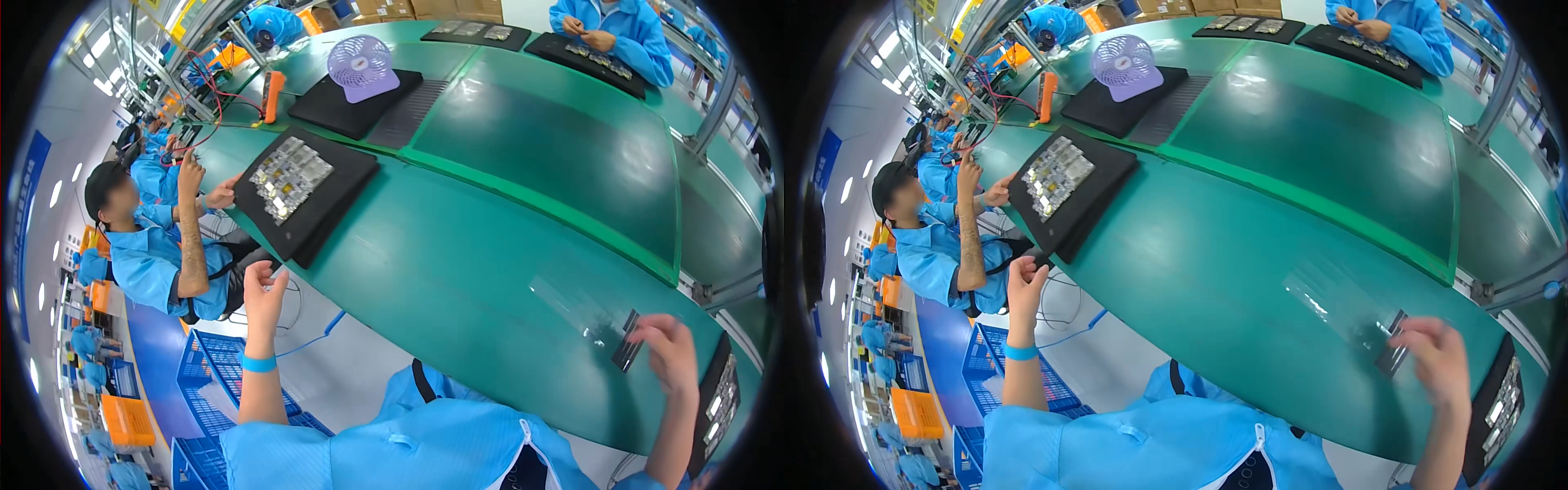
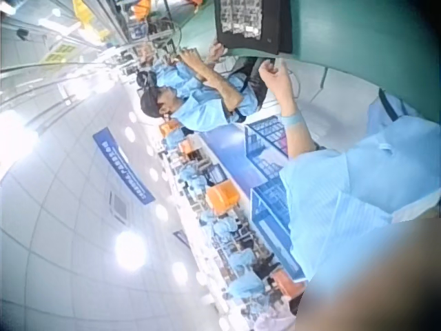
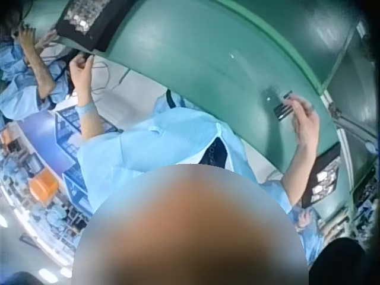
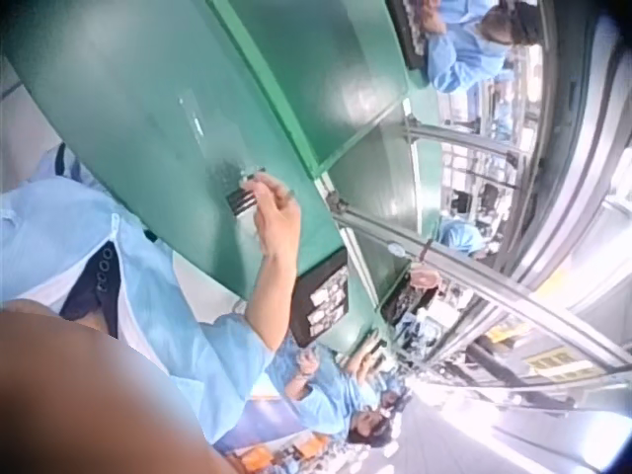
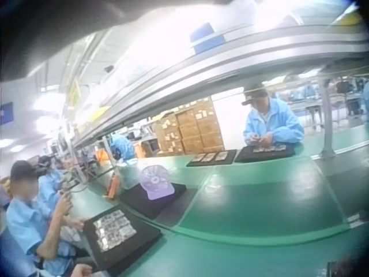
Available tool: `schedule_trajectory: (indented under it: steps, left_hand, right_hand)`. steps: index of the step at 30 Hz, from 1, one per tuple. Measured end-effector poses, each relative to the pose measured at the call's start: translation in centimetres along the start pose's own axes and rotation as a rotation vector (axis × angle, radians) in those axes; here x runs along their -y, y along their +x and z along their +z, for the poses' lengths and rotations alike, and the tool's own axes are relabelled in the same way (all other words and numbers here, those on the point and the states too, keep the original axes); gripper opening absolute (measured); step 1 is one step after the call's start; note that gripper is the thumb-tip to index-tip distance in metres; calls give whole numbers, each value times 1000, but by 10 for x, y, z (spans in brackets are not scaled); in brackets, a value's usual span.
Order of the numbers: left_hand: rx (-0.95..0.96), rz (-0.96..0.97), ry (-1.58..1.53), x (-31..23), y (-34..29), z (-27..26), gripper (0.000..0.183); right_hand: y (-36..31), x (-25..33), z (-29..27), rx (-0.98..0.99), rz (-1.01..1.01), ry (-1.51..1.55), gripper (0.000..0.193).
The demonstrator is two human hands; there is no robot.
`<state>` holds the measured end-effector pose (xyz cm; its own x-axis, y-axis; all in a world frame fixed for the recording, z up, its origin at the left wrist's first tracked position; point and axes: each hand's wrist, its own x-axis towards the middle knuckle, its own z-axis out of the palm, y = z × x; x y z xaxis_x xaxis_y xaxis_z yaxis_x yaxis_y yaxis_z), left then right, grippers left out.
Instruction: The person uses tweezers to pick up small rectangular components from a tray and places them onto specific areas of three circuit boards arranged on a black mat. The person repeats this process for each board, carefully positioning the components with the tool.
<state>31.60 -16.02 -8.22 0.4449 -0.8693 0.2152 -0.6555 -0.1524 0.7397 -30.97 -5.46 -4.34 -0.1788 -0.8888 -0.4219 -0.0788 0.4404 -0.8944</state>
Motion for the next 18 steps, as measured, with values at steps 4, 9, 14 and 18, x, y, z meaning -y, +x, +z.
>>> schedule_trajectory:
  steps: [4,9,14,18]
  left_hand:
    - [51,-429,-658,33,51,19,43]
    - [372,-802,-1045,95,96,30,19]
    - [245,-661,-946,40,96,35,20]
    - [260,-726,-984,18,93,38,21]
  right_hand:
    - [71,46,133,436,129,233,48]
    - [157,54,263,657,192,354,45]
    - [216,61,362,634,128,350,46]
    - [230,72,422,519,151,446,42]
